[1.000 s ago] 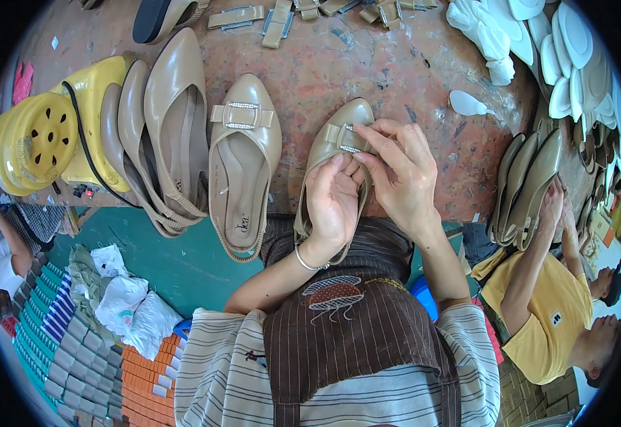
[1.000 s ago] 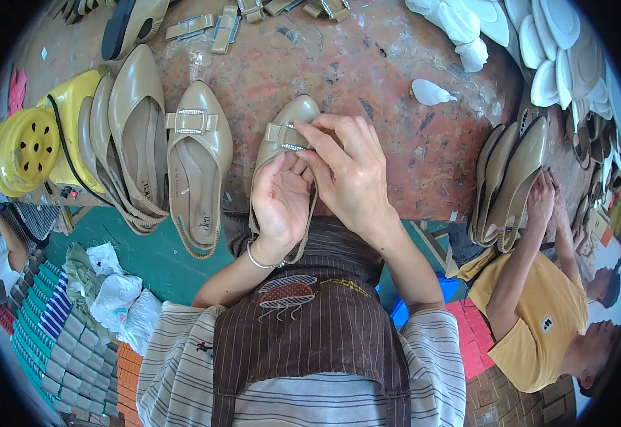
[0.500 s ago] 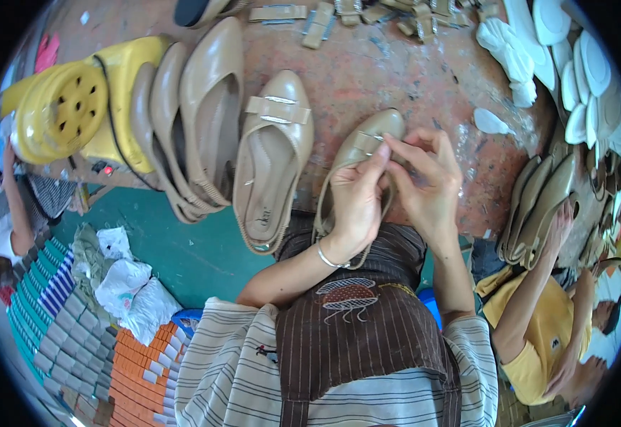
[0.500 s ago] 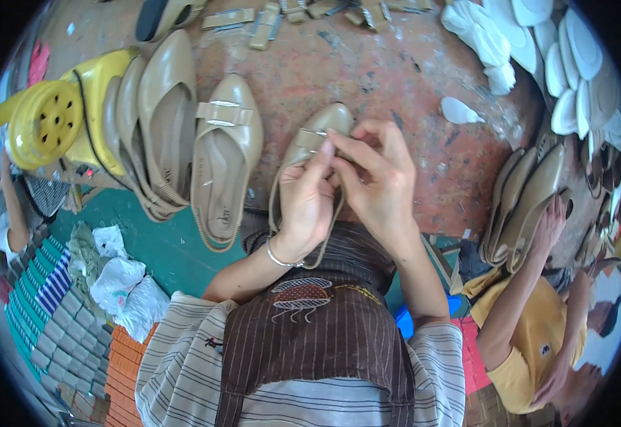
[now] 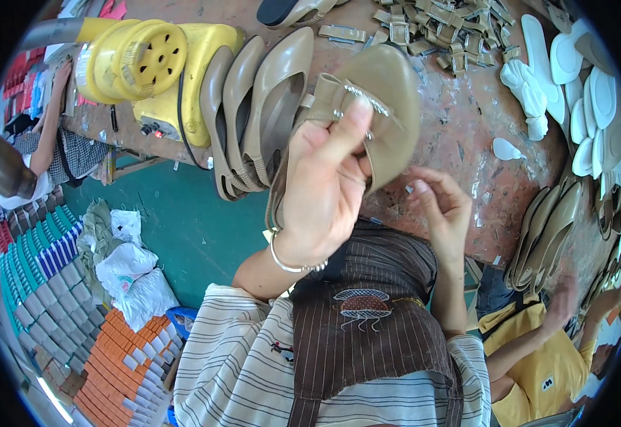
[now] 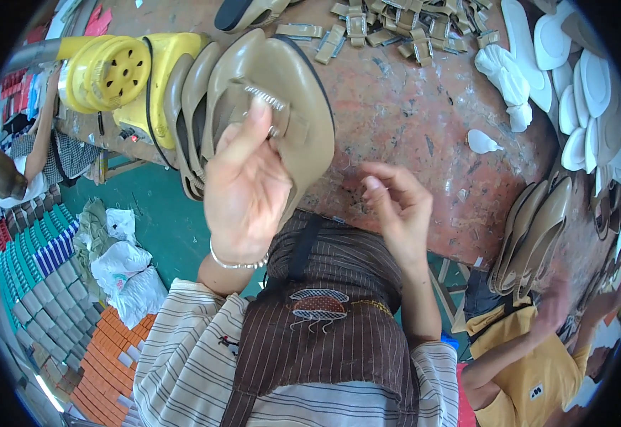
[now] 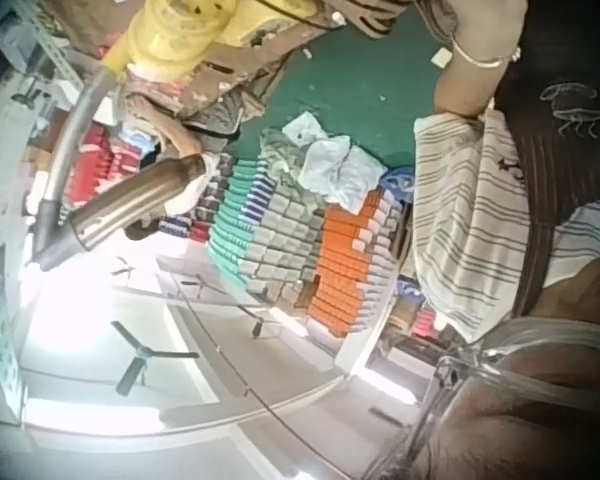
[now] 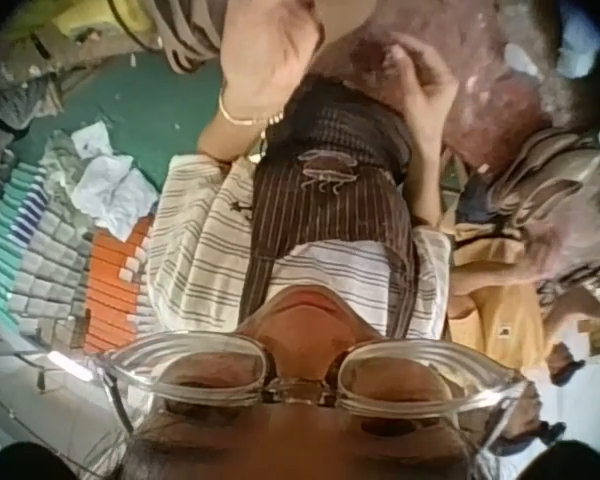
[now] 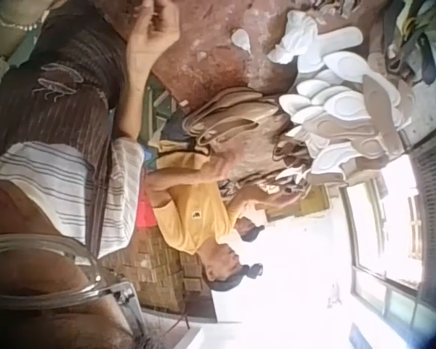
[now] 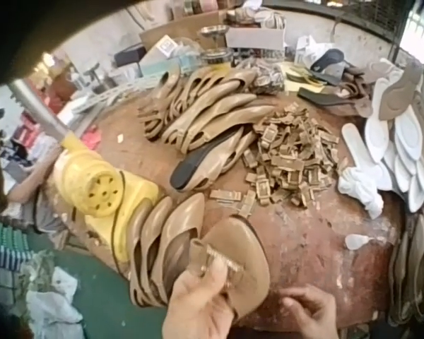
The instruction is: Applying glue and attaching decorative ornaments to shoes in a factory environment.
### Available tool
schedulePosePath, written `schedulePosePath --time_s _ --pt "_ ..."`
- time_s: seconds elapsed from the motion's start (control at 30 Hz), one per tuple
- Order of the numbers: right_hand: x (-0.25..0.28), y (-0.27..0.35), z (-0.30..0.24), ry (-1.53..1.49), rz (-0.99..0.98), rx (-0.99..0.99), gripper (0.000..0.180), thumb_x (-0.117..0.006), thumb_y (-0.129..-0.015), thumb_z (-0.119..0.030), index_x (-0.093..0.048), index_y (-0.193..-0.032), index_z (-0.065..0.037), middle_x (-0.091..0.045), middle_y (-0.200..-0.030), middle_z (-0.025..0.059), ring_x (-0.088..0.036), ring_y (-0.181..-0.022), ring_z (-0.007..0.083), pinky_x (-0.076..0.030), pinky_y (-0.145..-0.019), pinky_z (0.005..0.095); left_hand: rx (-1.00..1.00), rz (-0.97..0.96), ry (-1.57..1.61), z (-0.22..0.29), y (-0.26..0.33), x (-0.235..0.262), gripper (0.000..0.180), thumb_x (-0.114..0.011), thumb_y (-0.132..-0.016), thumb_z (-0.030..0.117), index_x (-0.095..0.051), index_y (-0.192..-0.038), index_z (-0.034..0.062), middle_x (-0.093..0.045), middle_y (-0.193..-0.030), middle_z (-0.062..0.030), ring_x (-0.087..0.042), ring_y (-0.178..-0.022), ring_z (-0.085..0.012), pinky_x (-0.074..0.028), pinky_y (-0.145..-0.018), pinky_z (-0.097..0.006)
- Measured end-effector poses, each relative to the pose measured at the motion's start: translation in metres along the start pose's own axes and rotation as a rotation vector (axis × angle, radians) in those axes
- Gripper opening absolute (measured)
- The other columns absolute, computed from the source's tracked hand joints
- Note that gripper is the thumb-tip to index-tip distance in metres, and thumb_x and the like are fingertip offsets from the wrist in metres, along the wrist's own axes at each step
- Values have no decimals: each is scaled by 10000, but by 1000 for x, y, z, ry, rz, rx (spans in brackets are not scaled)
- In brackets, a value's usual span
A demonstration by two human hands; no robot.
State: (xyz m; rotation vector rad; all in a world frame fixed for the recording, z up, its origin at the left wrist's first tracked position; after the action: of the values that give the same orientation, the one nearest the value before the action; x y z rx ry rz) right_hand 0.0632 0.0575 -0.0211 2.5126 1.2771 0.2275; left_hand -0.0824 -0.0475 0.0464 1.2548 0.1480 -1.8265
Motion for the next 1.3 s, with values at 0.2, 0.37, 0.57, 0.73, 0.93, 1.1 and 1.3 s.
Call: schedulePosePath --time_s 0.2,0.37,0.57,0.73,0.93,1.1,1.3 --pt "-7 -6 -2 -4 -15 -5 182 -573 -928 -66 -652 -1069 20 -647 -856 42 -582 -706 74 -482 -629 211 -31 -35 19 9 9 -31 227 -583 -944 140 -584 -1098 -27 -660 -987 -88 -654 -903 -149 -558 -807 -308" --pt "-1 -12 -11 -5 -9 49 187 -579 -933 -86 -652 -1074 13 -645 -841 37 -582 -689 72 -480 -624 209 -168 23 -138 25 -19 -11 101 -608 -924 107 -620 -973 20 -664 -951 -68 -651 -849 -138 -552 -748 -285" --pt "-26 -2 12 -39 -109 -117 200 -552 -950 -106 -644 -1088 6 -635 -815 34 -597 -676 71 -499 -591 217 165 233 -360 3 16 70 328 -619 -913 120 -529 -1168 -65 -602 -1129 -122 -604 -1029 -194 -480 -936 -280" --pt "-70 10 24 52 -329 -93 487 -549 -958 -199 -379 -1339 52 -659 -887 159 -675 -761 193 -549 -671 325 -753 210 -2223 84 25 27 579 -734 -778 179 -482 -1289 75 -586 -1028 -190 -600 -901 -354 -515 -783 -402" --pt "-99 24 19 75 -428 -77 860 -575 -941 -305 27 -1459 26 -488 -1206 349 -622 -1008 387 -558 -767 418 -378 541 -2251 92 5 83 993 -802 -668 291 -233 -1467 142 -542 -1033 -284 -582 -917 -476 -496 -789 -487" --pt "-104 22 19 27 -379 -62 910 -604 -923 -276 66 -1464 21 -489 -1188 338 -613 -1026 383 -564 -783 432 -717 480 -2073 113 19 90 875 -743 -697 37 -328 -1461 138 -539 -1274 -251 -565 -1110 -416 -461 -945 -429" --pt "-137 -6 17 80 -275 62 855 -596 -928 -245 9 -1491 -24 -561 -1113 257 -654 -914 283 -544 -778 370 -1364 625 -1768 148 73 3 769 -726 -787 40 -321 -1440 -9 -382 -1457 -158 -442 -1268 -257 -310 -1092 -365"
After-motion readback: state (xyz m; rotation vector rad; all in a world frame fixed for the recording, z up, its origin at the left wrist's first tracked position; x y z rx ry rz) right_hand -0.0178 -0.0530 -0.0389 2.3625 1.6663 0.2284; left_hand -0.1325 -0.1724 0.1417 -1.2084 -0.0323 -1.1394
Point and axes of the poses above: each hand's wrist, its own y-axis away from the middle knuckle, its own x-axis out of the back of the hand, z = x × y, the point moved 6 cm from there along -y, towards the middle knuckle
